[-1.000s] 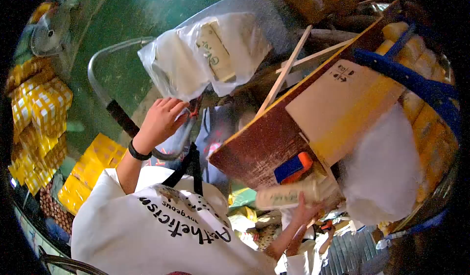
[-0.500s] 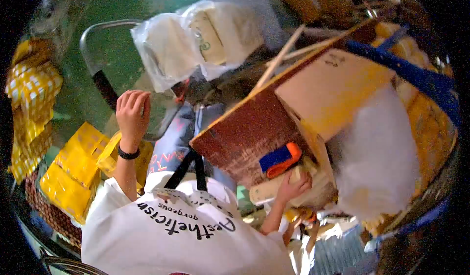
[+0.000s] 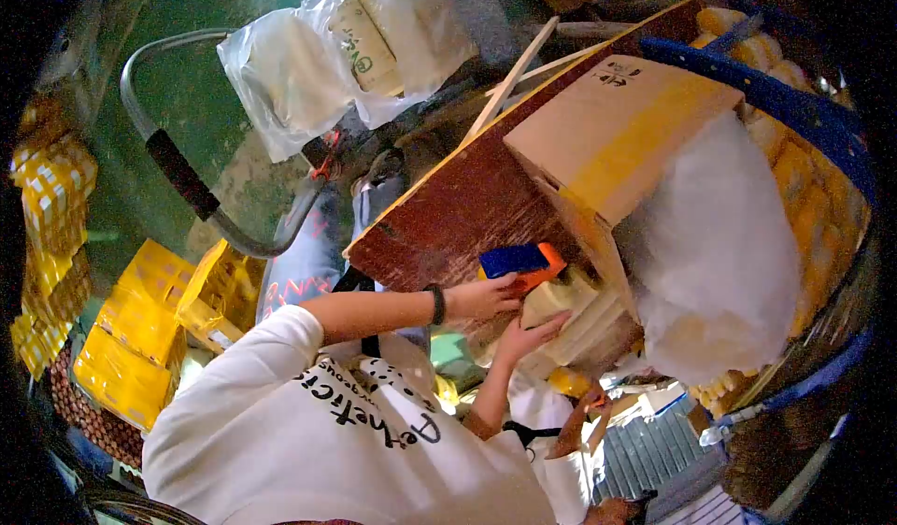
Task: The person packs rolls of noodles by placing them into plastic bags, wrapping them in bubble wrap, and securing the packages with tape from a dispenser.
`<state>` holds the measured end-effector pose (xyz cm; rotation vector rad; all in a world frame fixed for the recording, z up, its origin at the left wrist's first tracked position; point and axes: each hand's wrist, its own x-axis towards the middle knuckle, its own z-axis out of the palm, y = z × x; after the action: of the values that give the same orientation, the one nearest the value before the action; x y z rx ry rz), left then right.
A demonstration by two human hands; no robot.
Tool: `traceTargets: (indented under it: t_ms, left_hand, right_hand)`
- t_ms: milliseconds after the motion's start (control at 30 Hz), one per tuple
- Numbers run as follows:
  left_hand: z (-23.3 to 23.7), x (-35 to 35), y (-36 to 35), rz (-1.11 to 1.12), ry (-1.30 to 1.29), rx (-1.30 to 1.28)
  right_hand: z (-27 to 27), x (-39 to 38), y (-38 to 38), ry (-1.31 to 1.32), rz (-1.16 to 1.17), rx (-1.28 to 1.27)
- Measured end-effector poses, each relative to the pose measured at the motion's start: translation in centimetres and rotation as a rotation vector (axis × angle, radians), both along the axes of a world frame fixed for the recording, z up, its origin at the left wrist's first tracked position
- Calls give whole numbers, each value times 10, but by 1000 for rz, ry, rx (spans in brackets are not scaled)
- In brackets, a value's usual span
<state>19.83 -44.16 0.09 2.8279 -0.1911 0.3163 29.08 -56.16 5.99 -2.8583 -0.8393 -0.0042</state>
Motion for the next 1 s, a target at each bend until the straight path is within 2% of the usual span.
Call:
traceTargets:
  t_ms: [167,267,333,367,400,467,500,567,600,667,700,767,800,833,900,967,1000]
  left_hand:
    - [18,-47,32,9,125,-250]
    - [22,-53,33,121,65,-208]
    - [27,-53,32,159,74,-242]
    - [25,-51,32,223,-15,-260]
    - [20,-48,32,291,-107,-273]
    - [18,-44,39,394,-240,-250]
    - [17,-45,42,382,-231,-250]
    - [16,-49,36,352,-212,-262]
    - [16,-55,34,267,-118,-317]
    - [13,-69,32,305,1,-278]
    - [12,-76,33,326,63,-263]
    - [7,-82,38,338,61,-191]
    - [4,-76,31,358,64,-122]
    - [3,-70,27,349,72,-157]
    - [0,-59,18,334,88,-226]
    - [12,-71,36,262,107,-435]
    - [22,-85,55,214,110,-565]
  right_hand:
    - [-12,16,8,-39,101,-54]
    - [-23,51,35,-174,242,-76]
    - [-12,50,60,-234,118,-279]
    - [-11,52,72,-268,59,-371]
    - [-13,63,64,-327,258,-143]
    - [13,40,72,-278,392,-43]
    - [29,18,85,-252,460,2]
    - [58,-35,142,-29,581,145]
    - [62,-50,165,94,635,214]
    - [64,-75,228,294,754,359]
    - [56,-85,265,373,819,430]
    - [17,-96,319,720,713,430]
    - [-2,-109,353,905,617,399]
    - [-30,-109,383,969,673,241]
    - [-101,-116,430,1050,665,155]
    - [-161,-127,466,1036,673,-17]
    - [-190,-131,475,809,818,-100]
